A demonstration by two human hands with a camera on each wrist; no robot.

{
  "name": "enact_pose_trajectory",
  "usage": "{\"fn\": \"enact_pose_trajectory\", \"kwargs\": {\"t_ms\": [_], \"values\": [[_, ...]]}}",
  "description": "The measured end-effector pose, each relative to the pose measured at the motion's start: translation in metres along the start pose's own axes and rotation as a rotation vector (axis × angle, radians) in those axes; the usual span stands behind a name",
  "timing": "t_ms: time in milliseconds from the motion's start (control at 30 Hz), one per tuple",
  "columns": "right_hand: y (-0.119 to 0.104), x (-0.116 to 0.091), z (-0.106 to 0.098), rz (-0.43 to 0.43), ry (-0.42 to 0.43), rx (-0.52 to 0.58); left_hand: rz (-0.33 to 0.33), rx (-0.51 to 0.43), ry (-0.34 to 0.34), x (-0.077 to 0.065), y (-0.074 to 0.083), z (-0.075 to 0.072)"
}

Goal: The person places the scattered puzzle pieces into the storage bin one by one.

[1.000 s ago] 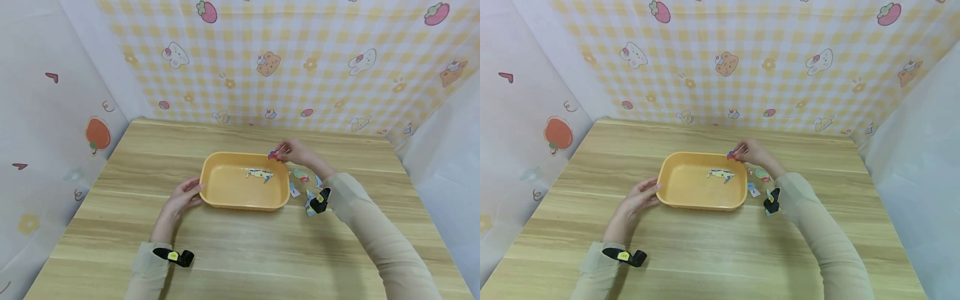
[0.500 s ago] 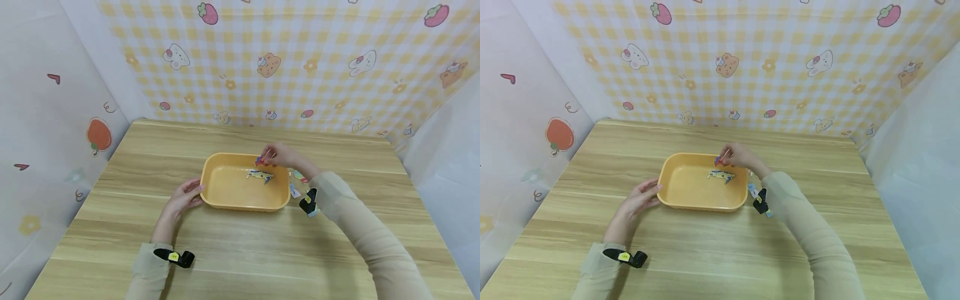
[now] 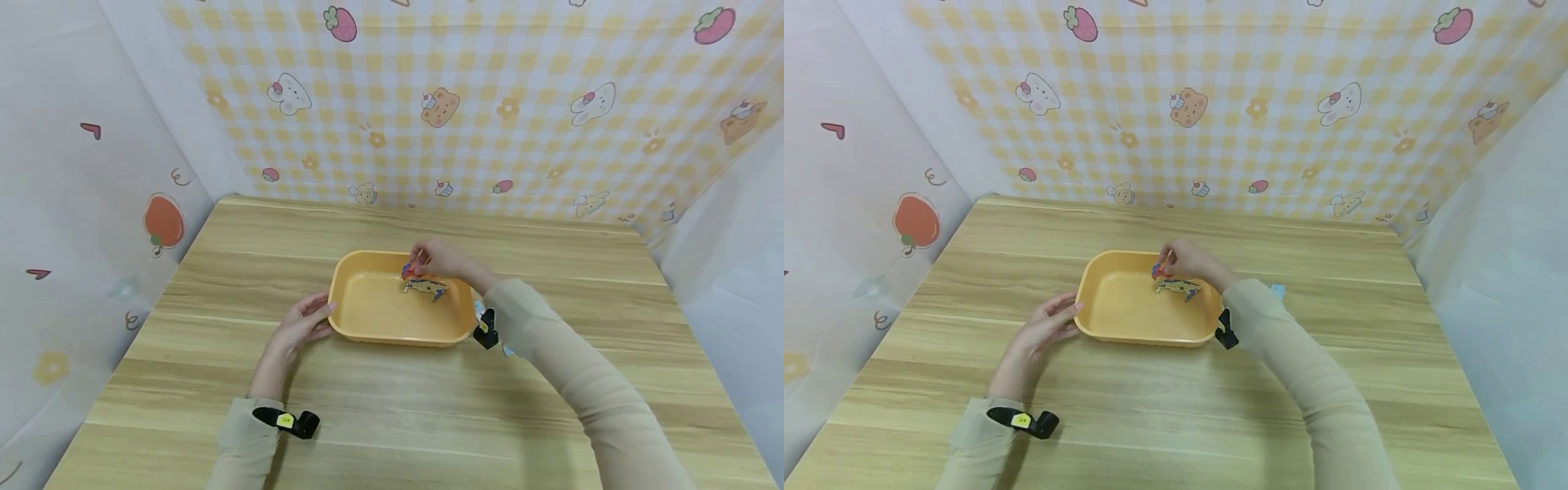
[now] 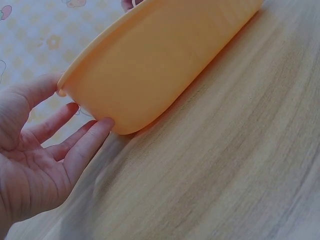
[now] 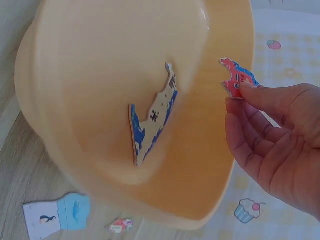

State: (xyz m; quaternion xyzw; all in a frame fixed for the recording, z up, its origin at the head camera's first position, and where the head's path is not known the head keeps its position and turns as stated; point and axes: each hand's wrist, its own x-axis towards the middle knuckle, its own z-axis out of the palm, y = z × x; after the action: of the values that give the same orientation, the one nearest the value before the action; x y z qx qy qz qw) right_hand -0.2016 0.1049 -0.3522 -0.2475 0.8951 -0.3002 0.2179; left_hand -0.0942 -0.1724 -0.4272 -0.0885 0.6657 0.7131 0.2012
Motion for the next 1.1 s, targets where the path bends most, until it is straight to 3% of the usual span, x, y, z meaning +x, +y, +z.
{"fn": "enact_pose_trajectory", "kwargs": {"t_ms": [367,1000,1100], "values": [[-0.012,0.015,0.017,-0.024,-0.024,-0.143,0.006,-0.011,0.007,0.002,0.001,0.000],[-0.021,0.029,0.036,-0.046,-0.177,-0.173,-0.002,0.010,0.018,0.002,-0.002,0.000],[-0.021,0.029,0.040,-0.050,-0.173,-0.219,-0.006,0.027,0.015,0.001,-0.002,-0.001]]}}
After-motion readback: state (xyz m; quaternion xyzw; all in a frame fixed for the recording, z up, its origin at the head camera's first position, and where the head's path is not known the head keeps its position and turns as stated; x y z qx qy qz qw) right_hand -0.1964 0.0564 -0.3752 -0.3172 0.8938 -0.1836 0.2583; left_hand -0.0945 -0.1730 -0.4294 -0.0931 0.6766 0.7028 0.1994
